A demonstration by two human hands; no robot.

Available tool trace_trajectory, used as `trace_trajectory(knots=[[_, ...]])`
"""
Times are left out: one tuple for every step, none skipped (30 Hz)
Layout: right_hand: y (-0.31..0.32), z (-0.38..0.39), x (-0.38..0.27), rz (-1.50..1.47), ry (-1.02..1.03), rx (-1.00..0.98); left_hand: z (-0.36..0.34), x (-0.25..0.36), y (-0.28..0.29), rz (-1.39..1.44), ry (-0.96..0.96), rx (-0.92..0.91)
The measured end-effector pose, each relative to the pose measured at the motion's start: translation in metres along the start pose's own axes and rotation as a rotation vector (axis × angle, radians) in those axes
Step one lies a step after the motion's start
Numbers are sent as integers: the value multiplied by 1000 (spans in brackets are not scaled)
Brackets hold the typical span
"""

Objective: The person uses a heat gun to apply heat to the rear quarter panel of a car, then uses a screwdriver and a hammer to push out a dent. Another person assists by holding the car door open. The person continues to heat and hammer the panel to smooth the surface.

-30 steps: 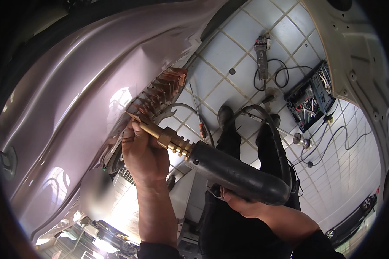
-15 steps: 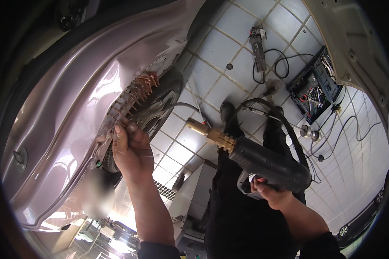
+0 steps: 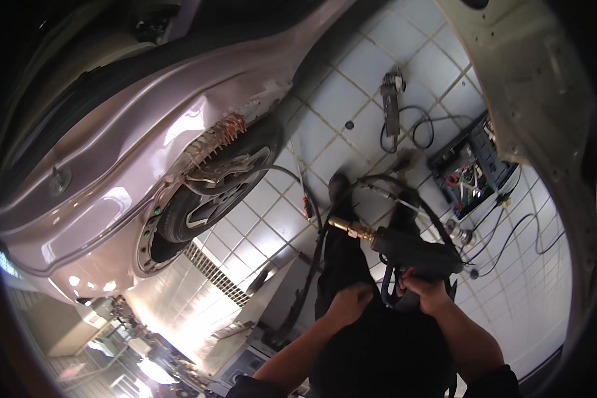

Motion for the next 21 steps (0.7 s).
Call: trace_trajectory(knots=[[7, 1, 3, -24, -31, 2, 7, 7, -9, -37, -44, -21], [16, 7, 8, -9, -72, 21, 18, 14, -19, -70, -85, -46], [22, 9, 9, 0, -84, 7, 24, 13, -22, -45, -112, 15], [27, 10, 9, 8, -96, -6, 28, 8, -22, -19, -139, 77], [29, 14, 11, 13, -118, -19, 33, 12, -15, 9, -156, 134], [31, 20, 14, -4, -164, 0, 37, 10, -8, 32, -93, 174], [31, 24, 13, 10, -181, -6, 43, 9, 1, 56, -28, 212], [32, 26, 14, 21, -200, -7, 48, 8, 11, 81, 39, 244], [32, 28, 15, 32, -220, -8, 53, 7, 21, 78, 76, 274], [30, 28, 15, 46, -228, -17, 57, 6, 31, 74, 114, 304], [30, 29, 18, 47, -238, -18, 62, 3, 36, 75, 154, 330], [30, 27, 22, 48, -249, -19, 65, -7, 37, 109, 160, 363], [30, 25, 26, 47, -259, -19, 68, -14, 37, 114, 167, 362], [29, 24, 29, 43, -273, -12, 69, -21, 34, 122, 175, 355], [27, 22, 29, 46, -273, -6, 71, -25, 32, 130, 182, 349], [22, 21, 28, 48, -272, 1, 72, -28, 28, 114, 210, 321], [20, 21, 27, 50, -271, 11, 73, -31, 24, 100, 237, 289], [23, 17, 32, 33, -247, -35, 74, -35, 20, 84, 263, 256], [24, 17, 35, 19, -273, -4, 75, -38, 15, 89, 267, 238], [24, 15, 38, 7, -301, 24, 74, -45, 7, 97, 273, 224], [23, 15, 39, -7, -328, 57, 73, -52, 0, 103, 278, 204]])
Point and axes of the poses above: each hand's wrist, its own z-axis away from the middle knuckle, its own y-axis out of the back of the hand, x = y × z, the point moved 7 cm from there along -z, towards the middle knuckle, and after that the axes turned 1 degree about y, right-handed, at the moved point
